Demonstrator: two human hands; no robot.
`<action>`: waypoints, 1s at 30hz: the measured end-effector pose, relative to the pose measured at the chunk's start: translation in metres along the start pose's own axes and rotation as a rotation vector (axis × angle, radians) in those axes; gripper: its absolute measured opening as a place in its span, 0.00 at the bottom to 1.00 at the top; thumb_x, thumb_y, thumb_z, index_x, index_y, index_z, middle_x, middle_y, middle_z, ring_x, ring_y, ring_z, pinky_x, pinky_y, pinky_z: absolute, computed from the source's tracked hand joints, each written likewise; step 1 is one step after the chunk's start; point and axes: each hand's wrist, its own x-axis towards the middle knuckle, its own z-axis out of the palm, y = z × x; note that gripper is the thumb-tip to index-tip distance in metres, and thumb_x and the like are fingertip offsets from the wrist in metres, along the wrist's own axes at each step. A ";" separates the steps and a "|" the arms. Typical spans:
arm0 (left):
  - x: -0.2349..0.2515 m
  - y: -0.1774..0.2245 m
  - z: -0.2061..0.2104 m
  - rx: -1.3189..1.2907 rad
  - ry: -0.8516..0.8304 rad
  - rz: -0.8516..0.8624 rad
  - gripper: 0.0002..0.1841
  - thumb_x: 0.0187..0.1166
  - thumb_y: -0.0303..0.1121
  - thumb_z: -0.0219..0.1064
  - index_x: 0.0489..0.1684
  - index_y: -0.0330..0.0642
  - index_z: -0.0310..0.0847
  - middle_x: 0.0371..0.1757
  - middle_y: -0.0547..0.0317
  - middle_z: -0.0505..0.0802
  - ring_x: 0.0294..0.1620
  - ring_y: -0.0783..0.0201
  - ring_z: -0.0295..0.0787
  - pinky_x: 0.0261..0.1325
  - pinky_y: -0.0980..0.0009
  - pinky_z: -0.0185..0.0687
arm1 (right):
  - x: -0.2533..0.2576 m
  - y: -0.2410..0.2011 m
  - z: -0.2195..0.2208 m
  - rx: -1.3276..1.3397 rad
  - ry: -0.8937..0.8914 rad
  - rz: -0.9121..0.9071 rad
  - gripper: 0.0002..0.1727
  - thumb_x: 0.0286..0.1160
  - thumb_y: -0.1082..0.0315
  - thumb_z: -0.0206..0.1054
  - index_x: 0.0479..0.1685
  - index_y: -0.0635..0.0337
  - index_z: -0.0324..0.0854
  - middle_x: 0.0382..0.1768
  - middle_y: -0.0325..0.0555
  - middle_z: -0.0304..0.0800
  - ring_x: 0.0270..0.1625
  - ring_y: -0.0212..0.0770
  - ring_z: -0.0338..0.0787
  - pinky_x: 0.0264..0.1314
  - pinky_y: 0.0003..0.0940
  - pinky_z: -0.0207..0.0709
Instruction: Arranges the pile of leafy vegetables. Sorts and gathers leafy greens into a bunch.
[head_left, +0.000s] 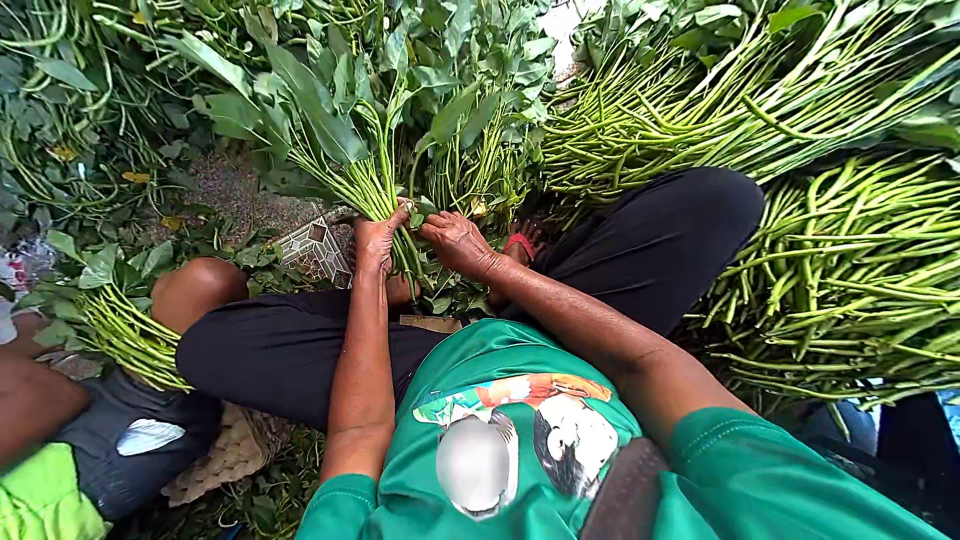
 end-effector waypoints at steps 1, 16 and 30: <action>0.001 -0.002 0.000 0.008 -0.008 0.023 0.11 0.71 0.20 0.76 0.50 0.34 0.86 0.41 0.56 0.95 0.40 0.66 0.93 0.49 0.68 0.91 | 0.001 -0.001 -0.002 0.014 -0.010 0.015 0.11 0.77 0.79 0.61 0.48 0.66 0.90 0.49 0.60 0.93 0.56 0.64 0.92 0.59 0.58 0.82; 0.008 0.004 -0.010 0.099 0.102 0.045 0.11 0.75 0.24 0.74 0.50 0.33 0.82 0.33 0.58 0.93 0.26 0.68 0.89 0.33 0.72 0.89 | 0.006 -0.014 -0.011 0.180 -0.172 0.243 0.14 0.90 0.64 0.57 0.50 0.65 0.85 0.36 0.62 0.92 0.45 0.65 0.94 0.52 0.68 0.83; 0.007 0.016 -0.021 0.215 0.140 0.174 0.14 0.72 0.26 0.78 0.52 0.33 0.84 0.40 0.60 0.94 0.37 0.72 0.92 0.47 0.71 0.91 | 0.024 -0.009 -0.031 0.098 -0.367 0.284 0.22 0.88 0.53 0.63 0.66 0.61 0.85 0.66 0.59 0.88 0.65 0.61 0.90 0.69 0.66 0.79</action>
